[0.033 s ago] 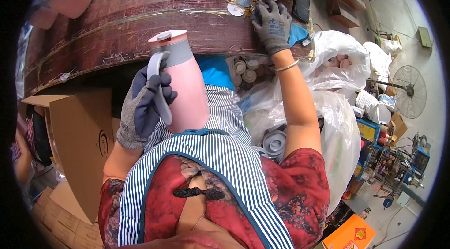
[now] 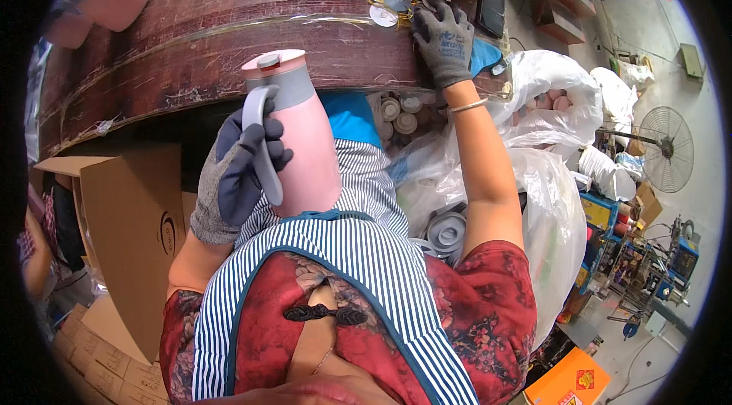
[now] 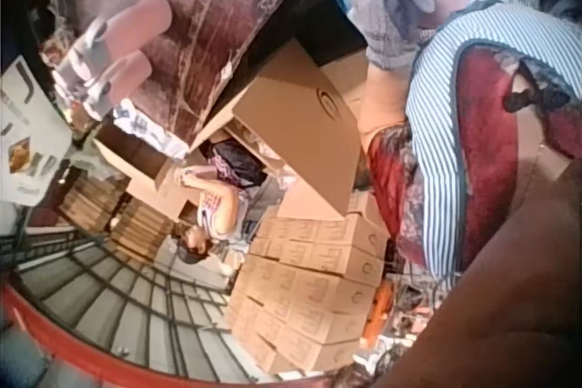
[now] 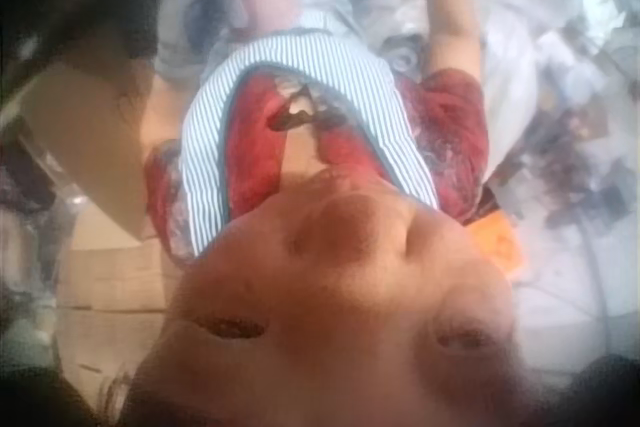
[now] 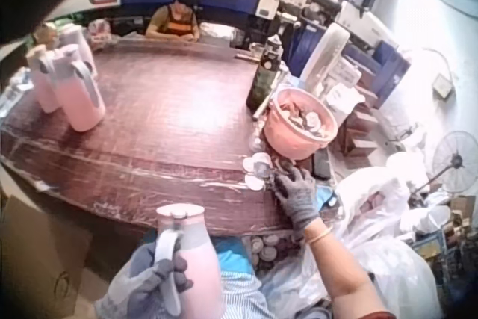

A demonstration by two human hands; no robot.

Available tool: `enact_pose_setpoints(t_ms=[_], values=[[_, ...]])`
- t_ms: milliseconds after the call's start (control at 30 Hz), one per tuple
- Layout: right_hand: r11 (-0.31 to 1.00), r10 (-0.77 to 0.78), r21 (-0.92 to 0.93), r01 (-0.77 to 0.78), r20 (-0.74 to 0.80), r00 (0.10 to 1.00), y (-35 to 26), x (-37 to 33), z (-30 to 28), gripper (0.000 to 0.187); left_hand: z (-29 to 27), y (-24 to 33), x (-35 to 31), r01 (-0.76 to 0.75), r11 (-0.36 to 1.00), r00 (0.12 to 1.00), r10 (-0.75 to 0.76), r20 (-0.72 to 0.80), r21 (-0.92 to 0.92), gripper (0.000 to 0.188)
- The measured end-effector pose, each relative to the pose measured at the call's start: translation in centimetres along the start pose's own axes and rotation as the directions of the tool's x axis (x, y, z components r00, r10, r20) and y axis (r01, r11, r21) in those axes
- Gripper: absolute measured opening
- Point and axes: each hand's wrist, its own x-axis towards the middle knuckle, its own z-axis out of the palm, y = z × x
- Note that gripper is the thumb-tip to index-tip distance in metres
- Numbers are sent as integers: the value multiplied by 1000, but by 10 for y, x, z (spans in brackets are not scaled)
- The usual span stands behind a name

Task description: The person assembles pink kettles by attaching lids and inserting small yellow tags into the spouts. They handle each kettle one at a time, rotate it to inspect the fit, and place it on the table. Another person is visible in the background working with boxes.

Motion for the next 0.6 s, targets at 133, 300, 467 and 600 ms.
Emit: enact_pose_setpoints(t_ms=[133, 300, 467, 600], values=[[992, 23, 126, 20, -330, 944, 2, 4, -16, 28, -7, 12, 6, 101, 995, 992, -103, 75, 24, 38], [782, 247, 623, -28, -268, 931, 10, 5, -37, 25, -33, 13, 18, 18, 955, 985, -68, 158, 297, 49], [28, 447, 894, -447, 389, 805, -12, -1, -77, 24, -59, -1, 31, -128, 909, 968, 27, 250, 396, 43], [-49, 239, 874, -484, 481, 844, -102, -19, -134, 26, -42, -6, 26, -173, 895, 981, 118, 157, 410, 44]])
